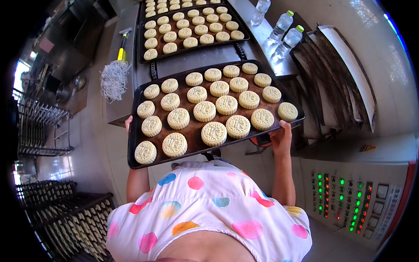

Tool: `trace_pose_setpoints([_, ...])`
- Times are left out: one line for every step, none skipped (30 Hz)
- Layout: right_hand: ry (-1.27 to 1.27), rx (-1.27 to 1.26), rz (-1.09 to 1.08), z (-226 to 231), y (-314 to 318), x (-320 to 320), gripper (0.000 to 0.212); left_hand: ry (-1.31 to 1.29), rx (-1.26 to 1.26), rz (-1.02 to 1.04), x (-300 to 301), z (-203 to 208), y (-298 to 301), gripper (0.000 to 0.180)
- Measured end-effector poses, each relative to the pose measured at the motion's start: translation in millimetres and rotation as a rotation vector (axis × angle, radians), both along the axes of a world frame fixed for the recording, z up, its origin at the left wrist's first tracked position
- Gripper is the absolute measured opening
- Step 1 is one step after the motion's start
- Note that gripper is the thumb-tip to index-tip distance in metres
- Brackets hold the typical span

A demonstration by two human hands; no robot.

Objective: The person touches mooncakes on a tray, moves trays between a table and a storage rack, and handles dough in a large container.

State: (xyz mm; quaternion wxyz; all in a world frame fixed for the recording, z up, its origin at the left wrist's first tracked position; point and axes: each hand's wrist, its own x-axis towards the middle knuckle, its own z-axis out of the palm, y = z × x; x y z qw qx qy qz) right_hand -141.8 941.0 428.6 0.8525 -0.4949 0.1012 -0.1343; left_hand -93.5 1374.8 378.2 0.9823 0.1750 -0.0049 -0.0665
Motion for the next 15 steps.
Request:
trace_pose_setpoints([0.014,0.003,0.017,1,-1,1,0.026,0.022,0.007,0.002,2,2,0,0.062])
trace_pose_setpoints([0.090,0.027,0.015,2,-3,2,0.027,0.053,0.018,-0.002,6,4,0,0.062])
trace_pose_setpoints([0.132,0.047,0.035,2,-4,2,0.029,0.082,0.037,-0.003,7,4,2,0.062])
trace_pose_setpoints([0.177,0.064,0.057,0,-7,2,0.031,0.116,0.046,-0.017,7,4,4,0.062])
trace_pose_setpoints([0.249,0.081,0.057,-3,-8,0,0.034,0.162,0.066,-0.032,4,0,6,0.062])
trace_pose_setpoints([0.234,0.093,0.090,-8,-9,1,0.034,0.214,0.109,-0.049,-3,-5,11,0.063])
trace_pose_setpoints([0.260,0.117,0.059,-14,-11,0,0.034,0.274,0.149,-0.072,-10,-12,15,0.063])
trace_pose_setpoints([0.275,0.147,0.028,-22,-9,0,0.034,0.266,0.208,-0.129,-22,-18,22,0.066])
trace_pose_setpoints([0.214,0.190,0.065,-32,-9,1,0.033,0.338,0.303,-0.084,-30,-31,24,0.066])
trace_pose_setpoints([0.216,0.226,0.093,-41,-9,3,0.040,0.395,0.315,-0.056,-41,-42,20,0.066])
trace_pose_setpoints([0.292,0.224,0.049,-52,-9,6,0.038,0.535,0.338,-0.015,-47,-55,18,0.066])
trace_pose_setpoints([0.320,0.239,0.054,-60,-8,8,0.036,0.416,0.392,0.020,-48,-65,14,0.064])
trace_pose_setpoints([0.343,0.255,0.056,-69,-8,11,0.034,0.393,0.463,0.061,-47,-75,9,0.061])
trace_pose_setpoints([0.411,0.269,0.010,-74,-9,12,0.034,0.395,0.459,0.062,-47,-82,8,0.057])
trace_pose_setpoints([0.368,0.290,0.048,-80,-10,14,0.035,0.449,0.494,0.109,-43,-89,8,0.056])
